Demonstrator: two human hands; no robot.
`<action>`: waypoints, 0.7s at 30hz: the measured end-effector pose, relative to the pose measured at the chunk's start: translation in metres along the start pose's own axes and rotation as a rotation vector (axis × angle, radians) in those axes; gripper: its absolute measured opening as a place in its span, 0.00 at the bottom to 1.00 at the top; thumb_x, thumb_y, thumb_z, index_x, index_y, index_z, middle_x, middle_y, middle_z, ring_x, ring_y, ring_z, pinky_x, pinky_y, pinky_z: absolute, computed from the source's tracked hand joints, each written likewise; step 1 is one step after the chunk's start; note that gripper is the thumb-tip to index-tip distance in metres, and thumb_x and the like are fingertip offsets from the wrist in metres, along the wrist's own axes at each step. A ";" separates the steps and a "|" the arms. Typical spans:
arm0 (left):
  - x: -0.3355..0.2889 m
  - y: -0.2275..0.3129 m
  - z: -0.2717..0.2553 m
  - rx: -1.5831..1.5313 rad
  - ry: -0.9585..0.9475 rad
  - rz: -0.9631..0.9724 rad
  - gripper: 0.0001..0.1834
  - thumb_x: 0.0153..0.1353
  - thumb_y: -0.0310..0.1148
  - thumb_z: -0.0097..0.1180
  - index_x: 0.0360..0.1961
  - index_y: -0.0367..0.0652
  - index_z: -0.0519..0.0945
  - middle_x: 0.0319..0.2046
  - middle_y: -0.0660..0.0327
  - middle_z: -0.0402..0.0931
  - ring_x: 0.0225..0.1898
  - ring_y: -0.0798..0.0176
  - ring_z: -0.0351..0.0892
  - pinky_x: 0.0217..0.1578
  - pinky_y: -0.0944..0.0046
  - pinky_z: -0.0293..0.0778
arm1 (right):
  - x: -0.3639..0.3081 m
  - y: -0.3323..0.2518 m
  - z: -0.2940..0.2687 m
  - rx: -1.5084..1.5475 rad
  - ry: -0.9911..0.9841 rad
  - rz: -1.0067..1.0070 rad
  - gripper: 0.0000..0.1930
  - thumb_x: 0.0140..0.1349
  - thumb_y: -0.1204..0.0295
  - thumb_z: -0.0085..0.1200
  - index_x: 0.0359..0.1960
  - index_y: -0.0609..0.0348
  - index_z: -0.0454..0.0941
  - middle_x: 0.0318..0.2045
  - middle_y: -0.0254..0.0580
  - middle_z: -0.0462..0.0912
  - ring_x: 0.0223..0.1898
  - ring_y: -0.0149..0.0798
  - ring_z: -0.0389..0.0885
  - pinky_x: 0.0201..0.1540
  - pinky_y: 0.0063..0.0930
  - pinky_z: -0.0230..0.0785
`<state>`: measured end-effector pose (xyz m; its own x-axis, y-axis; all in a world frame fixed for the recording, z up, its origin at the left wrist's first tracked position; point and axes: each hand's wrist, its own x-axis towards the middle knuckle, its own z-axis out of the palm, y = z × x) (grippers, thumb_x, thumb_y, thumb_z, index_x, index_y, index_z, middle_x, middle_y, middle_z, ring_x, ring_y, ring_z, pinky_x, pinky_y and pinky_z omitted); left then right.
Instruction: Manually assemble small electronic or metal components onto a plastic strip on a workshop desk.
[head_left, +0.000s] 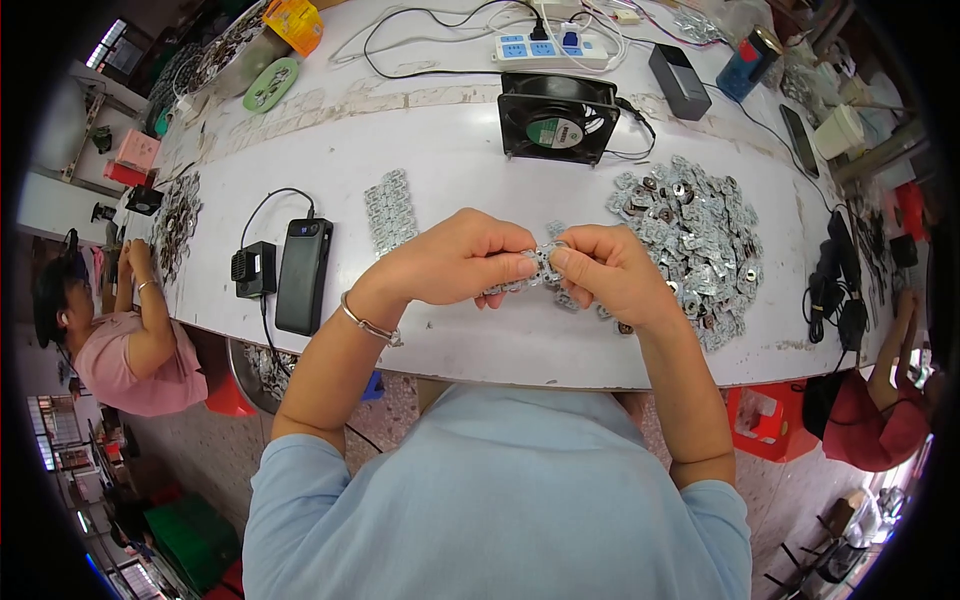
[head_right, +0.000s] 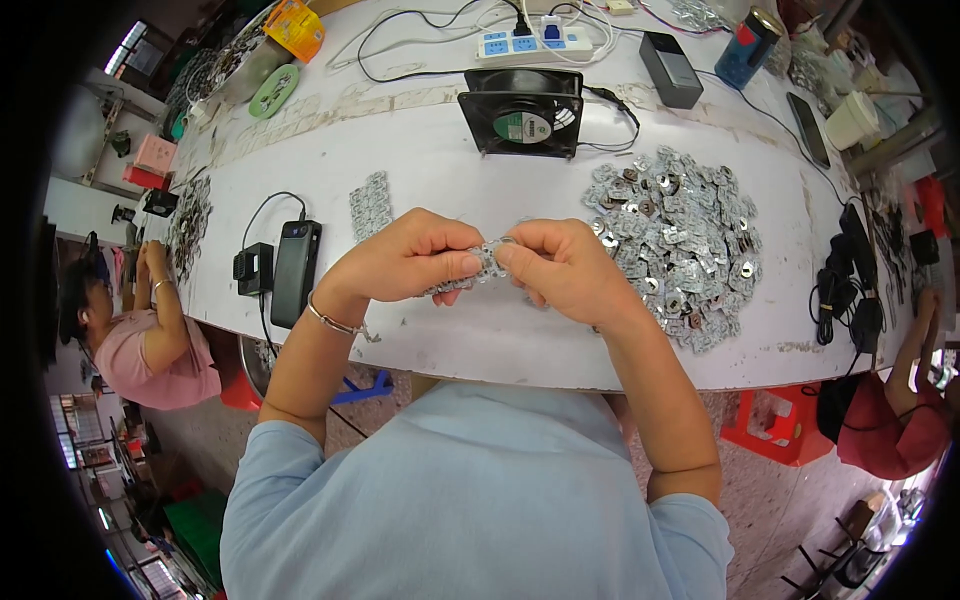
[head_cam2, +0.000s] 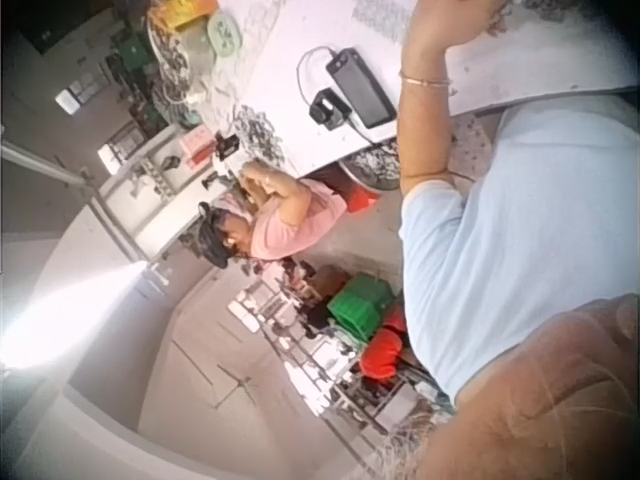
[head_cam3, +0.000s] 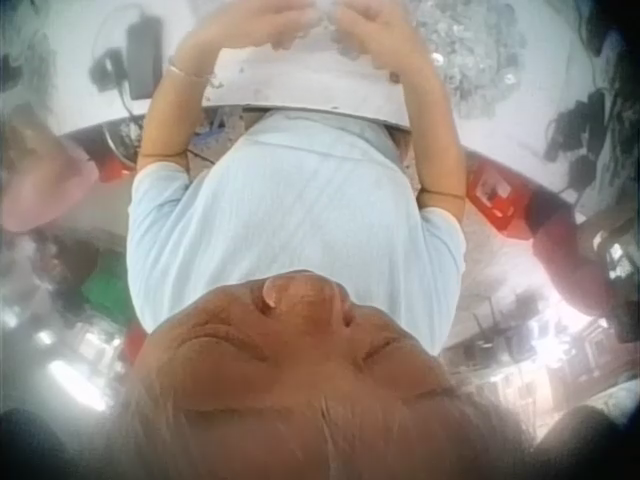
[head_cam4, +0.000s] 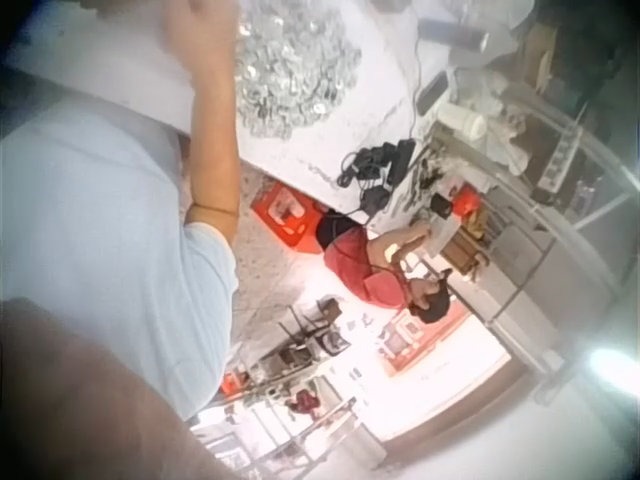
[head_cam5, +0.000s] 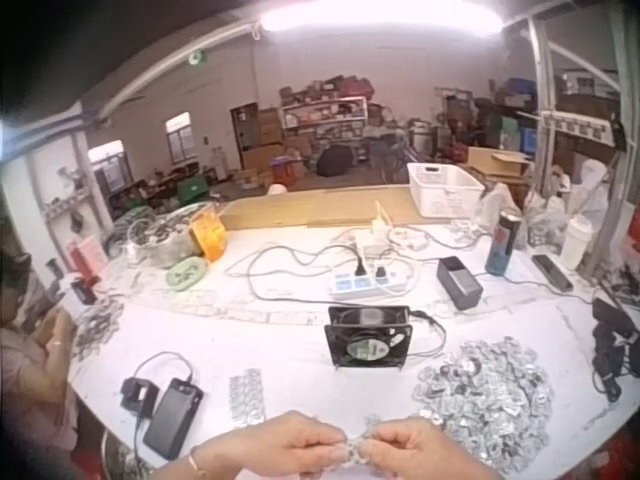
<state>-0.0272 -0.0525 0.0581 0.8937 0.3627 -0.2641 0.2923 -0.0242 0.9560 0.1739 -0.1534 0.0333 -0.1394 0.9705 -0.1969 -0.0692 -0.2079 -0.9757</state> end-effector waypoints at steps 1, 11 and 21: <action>-0.001 -0.002 -0.001 -0.013 -0.009 0.012 0.13 0.67 0.35 0.54 0.34 0.35 0.79 0.21 0.66 0.74 0.22 0.75 0.74 0.23 0.73 0.71 | 0.001 0.001 0.000 0.030 -0.031 -0.002 0.11 0.65 0.66 0.54 0.28 0.60 0.78 0.19 0.28 0.74 0.17 0.21 0.69 0.20 0.16 0.61; 0.005 -0.008 -0.006 0.427 0.394 0.247 0.10 0.65 0.26 0.51 0.46 0.38 0.79 0.26 0.66 0.75 0.25 0.75 0.75 0.26 0.72 0.71 | 0.018 0.009 0.001 0.036 0.213 -0.033 0.12 0.66 0.66 0.52 0.26 0.60 0.76 0.18 0.28 0.73 0.17 0.20 0.69 0.20 0.17 0.62; 0.018 -0.019 0.001 1.003 0.653 0.614 0.15 0.57 0.26 0.61 0.46 0.44 0.80 0.28 0.60 0.80 0.25 0.60 0.80 0.24 0.65 0.75 | 0.029 0.001 0.006 -0.379 0.325 -0.166 0.13 0.63 0.69 0.53 0.25 0.66 0.73 0.15 0.34 0.69 0.20 0.25 0.64 0.24 0.25 0.59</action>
<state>-0.0164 -0.0466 0.0349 0.7266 0.4151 0.5474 0.2786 -0.9064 0.3176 0.1643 -0.1263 0.0276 0.1610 0.9870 0.0028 0.3067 -0.0473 -0.9506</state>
